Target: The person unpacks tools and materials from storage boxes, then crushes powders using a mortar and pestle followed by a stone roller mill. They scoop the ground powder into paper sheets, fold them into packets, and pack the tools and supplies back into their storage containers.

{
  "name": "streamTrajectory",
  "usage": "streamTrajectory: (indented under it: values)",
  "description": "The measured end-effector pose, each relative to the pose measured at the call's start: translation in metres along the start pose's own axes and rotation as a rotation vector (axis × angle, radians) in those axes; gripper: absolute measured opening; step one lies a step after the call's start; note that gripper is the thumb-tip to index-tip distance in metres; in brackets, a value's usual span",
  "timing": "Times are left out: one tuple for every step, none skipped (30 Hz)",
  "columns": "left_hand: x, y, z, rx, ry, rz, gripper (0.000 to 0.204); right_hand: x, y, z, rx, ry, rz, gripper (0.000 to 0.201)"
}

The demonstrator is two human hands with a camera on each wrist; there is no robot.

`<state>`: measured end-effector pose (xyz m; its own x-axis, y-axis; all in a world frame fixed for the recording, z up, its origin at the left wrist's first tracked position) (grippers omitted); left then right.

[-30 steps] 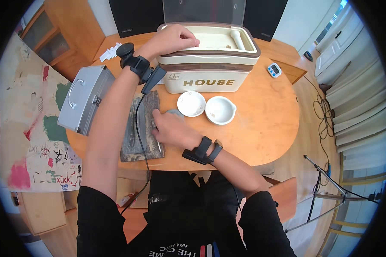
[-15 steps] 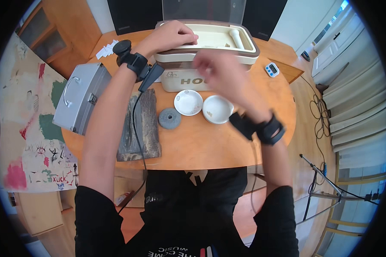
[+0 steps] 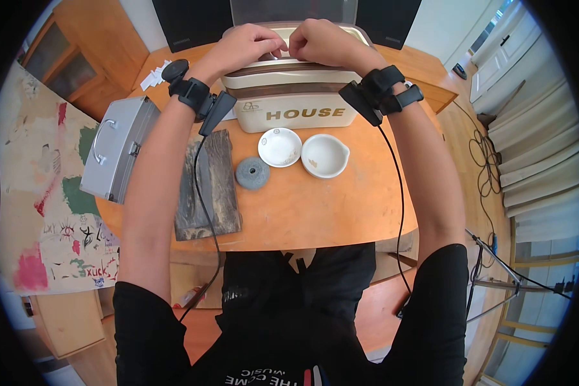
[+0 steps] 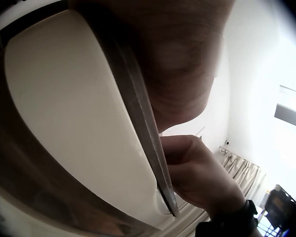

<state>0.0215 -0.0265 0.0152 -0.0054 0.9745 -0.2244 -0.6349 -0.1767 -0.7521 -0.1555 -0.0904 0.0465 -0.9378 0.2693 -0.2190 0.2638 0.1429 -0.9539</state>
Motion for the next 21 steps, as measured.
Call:
streamTrajectory:
  values:
    - [0.0, 0.0, 0.0, 0.003, -0.002, -0.003, 0.033, 0.001, 0.001, 0.0, -0.002, 0.003, -0.003, 0.017]
    - [0.0, -0.001, 0.0, 0.001, -0.006, -0.011, 0.033, 0.001, 0.001, 0.0, -0.006, 0.0, -0.001, 0.018]
    - [0.0, -0.001, 0.0, 0.0, -0.013, -0.017, 0.034, 0.001, 0.002, 0.0, -0.01, -0.005, 0.0, 0.02]
    - [0.0, 0.002, -0.002, 0.064, 0.005, 0.041, 0.035, 0.0, 0.003, 0.005, -0.014, -0.005, -0.006, 0.02]
    - [-0.004, 0.001, -0.005, 0.069, -0.003, 0.039, 0.035, 0.001, 0.0, 0.009, -0.009, -0.049, 0.084, 0.021]
    - [-0.009, -0.001, -0.009, -0.001, -0.002, 0.034, 0.039, 0.004, 0.0, 0.013, -0.008, -0.092, 0.17, 0.022]
    - [-0.008, 0.0, -0.011, -0.068, -0.007, 0.024, 0.044, 0.008, -0.005, 0.009, 0.07, -0.091, 0.216, 0.025]
    - [-0.004, 0.003, -0.005, 0.293, 0.044, 0.079, 0.033, 0.017, -0.011, -0.009, 0.1, -0.1, 0.313, 0.023]
    - [-0.003, 0.0, -0.004, 0.128, 0.045, 0.069, 0.032, 0.025, -0.012, -0.026, 0.131, -0.112, 0.411, 0.026]
    - [0.001, -0.004, 0.0, 0.085, 0.025, 0.097, 0.032, 0.03, -0.002, -0.025, 0.118, -0.178, 0.376, 0.025]
    - [0.004, -0.005, 0.001, 0.041, 0.005, 0.129, 0.031, 0.04, 0.008, -0.05, 0.158, -0.354, 0.504, 0.024]
    - [0.005, -0.004, 0.0, 0.048, -0.006, 0.133, 0.031, 0.05, 0.02, -0.068, 0.048, -0.277, 0.42, 0.022]
    - [0.004, -0.003, -0.001, 0.052, -0.003, 0.153, 0.031, 0.06, 0.032, -0.084, -0.06, -0.197, 0.336, 0.023]
    - [0.003, -0.003, -0.002, 0.052, 0.003, 0.173, 0.031, 0.069, 0.048, -0.098, -0.039, -0.218, 0.261, 0.023]
    - [0.004, -0.004, -0.002, 0.053, -0.001, 0.176, 0.031, 0.076, 0.066, -0.105, -0.017, -0.241, 0.189, 0.024]
    - [0.004, -0.004, -0.002, 0.045, -0.01, 0.168, 0.032, 0.079, 0.086, -0.105, 0.036, -0.275, 0.129, 0.025]
    - [0.005, -0.004, -0.001, 0.034, -0.015, 0.157, 0.032, 0.083, 0.107, -0.103, 0.09, -0.305, 0.075, 0.026]
    - [0.006, -0.003, -0.001, 0.032, -0.015, 0.152, 0.032, 0.084, 0.126, -0.097, 0.158, -0.325, 0.025, 0.018]
    - [0.006, -0.003, -0.001, 0.046, -0.018, 0.147, 0.033, 0.086, 0.138, -0.095, 0.157, -0.323, 0.028, 0.018]
    - [0.006, -0.004, 0.0, 0.059, -0.02, 0.145, 0.033, 0.087, 0.149, -0.093, 0.227, -0.334, -0.039, 0.014]
    - [0.005, -0.005, 0.001, 0.056, -0.017, 0.145, 0.033, 0.087, 0.159, -0.092, 0.298, -0.344, -0.106, 0.01]
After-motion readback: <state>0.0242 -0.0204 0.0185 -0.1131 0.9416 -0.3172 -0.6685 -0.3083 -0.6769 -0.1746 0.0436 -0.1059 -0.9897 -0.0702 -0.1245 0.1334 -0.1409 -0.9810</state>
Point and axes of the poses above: each hand's wrist, its own x-axis away from the middle knuckle, its own y-axis out of the palm, z = x × y, the point moved 3 cm from there along -x, towards the middle knuckle, and after that the axes turned 10 degrees about -y, right-handed, at the moved point
